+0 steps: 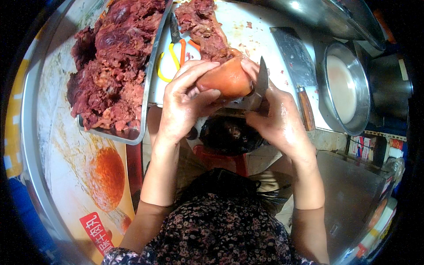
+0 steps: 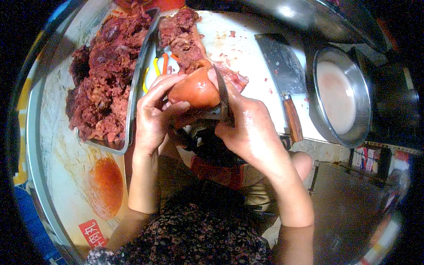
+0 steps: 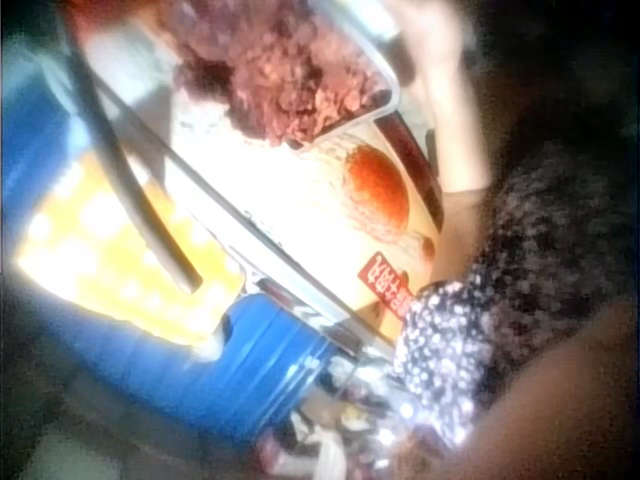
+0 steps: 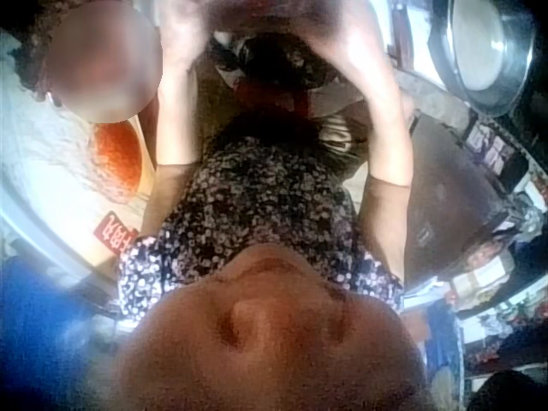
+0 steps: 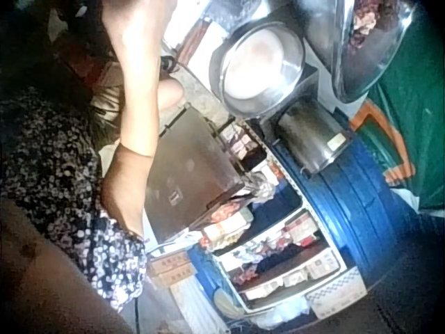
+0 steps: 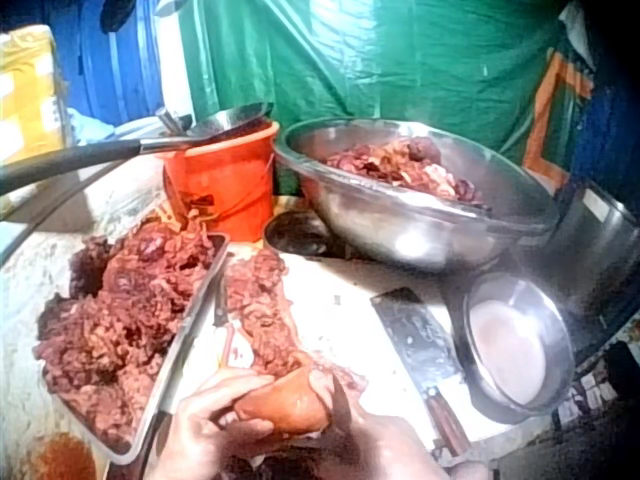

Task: The person trims and cuts pieces of meat using a knife, places the trimmed pieces into a tray, and puts scraps into a black bag.

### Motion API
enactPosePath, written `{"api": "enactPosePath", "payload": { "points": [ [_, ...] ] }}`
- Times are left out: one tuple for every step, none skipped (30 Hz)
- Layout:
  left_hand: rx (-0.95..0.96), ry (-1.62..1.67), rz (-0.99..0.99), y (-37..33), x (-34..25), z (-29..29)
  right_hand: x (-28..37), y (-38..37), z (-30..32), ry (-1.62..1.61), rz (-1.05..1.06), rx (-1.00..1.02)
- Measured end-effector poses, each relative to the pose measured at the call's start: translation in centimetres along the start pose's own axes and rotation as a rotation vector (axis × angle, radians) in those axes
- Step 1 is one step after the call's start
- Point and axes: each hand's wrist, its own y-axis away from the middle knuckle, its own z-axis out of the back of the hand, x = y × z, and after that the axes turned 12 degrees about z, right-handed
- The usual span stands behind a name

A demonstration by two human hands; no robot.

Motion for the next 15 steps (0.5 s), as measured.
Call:
{"api": "enactPosePath", "payload": {
  "points": [
    [0.002, 0.000, -0.001, 0.0, 0.1, 0.0, -0.1, 0.2, 0.2, -0.025, 0.006, -0.012],
    [0.003, 0.000, -0.001, 0.0, 0.1, 0.0, -0.7, 0.3, 0.4, -0.022, -0.017, -0.051],
    [-0.004, -0.045, -0.031, 0.0, 0.0, 0.0, -1.6, 0.2, 0.7, -0.019, -0.040, -0.089],
    [-0.013, -0.092, -0.059, 0.0, 0.0, -0.1, -0.8, -0.5, 1.0, -0.119, -0.118, -0.182],
    [-0.020, -0.138, -0.088, 0.0, 0.0, -0.1, 0.0, -1.2, 1.2, -0.224, -0.188, -0.290],
    [-0.021, -0.137, -0.099, 0.0, 0.2, -0.1, 0.8, -1.9, 1.5, -0.328, -0.247, -0.404],
    [-0.017, -0.136, -0.112, -0.1, 0.3, -0.2, 0.6, -2.3, 1.6, -0.406, -0.173, -0.462],
    [-0.014, -0.135, -0.125, -0.2, 0.4, -0.2, 0.1, -3.0, 1.7, -0.483, -0.098, -0.518],
    [-0.019, -0.144, -0.138, -0.1, 0.2, -0.4, -0.3, -3.6, 1.6, -0.532, -0.068, -0.539],
    [-0.026, -0.154, -0.150, -0.1, 0.0, -0.5, -0.5, -3.9, 1.4, -0.549, -0.064, -0.511],
    [-0.032, -0.164, -0.162, 0.0, -0.2, -0.5, -0.8, -4.1, 1.2, -0.565, -0.061, -0.484],
    [-0.023, -0.175, -0.183, -0.1, -0.2, -0.5, -1.0, -4.3, 0.9, -0.580, -0.057, -0.458],
    [-0.020, -0.187, -0.199, -0.2, 0.0, -0.3, -1.3, -4.6, 0.3, -0.555, -0.070, -0.465],
    [-0.015, -0.199, -0.216, -0.3, 0.1, -0.2, -1.3, -4.6, 0.2, -0.547, -0.073, -0.460],
    [-0.012, -0.198, -0.222, -0.3, 0.2, -0.1, -1.3, -4.7, 0.2, -0.538, -0.077, -0.455]
  ]
}}
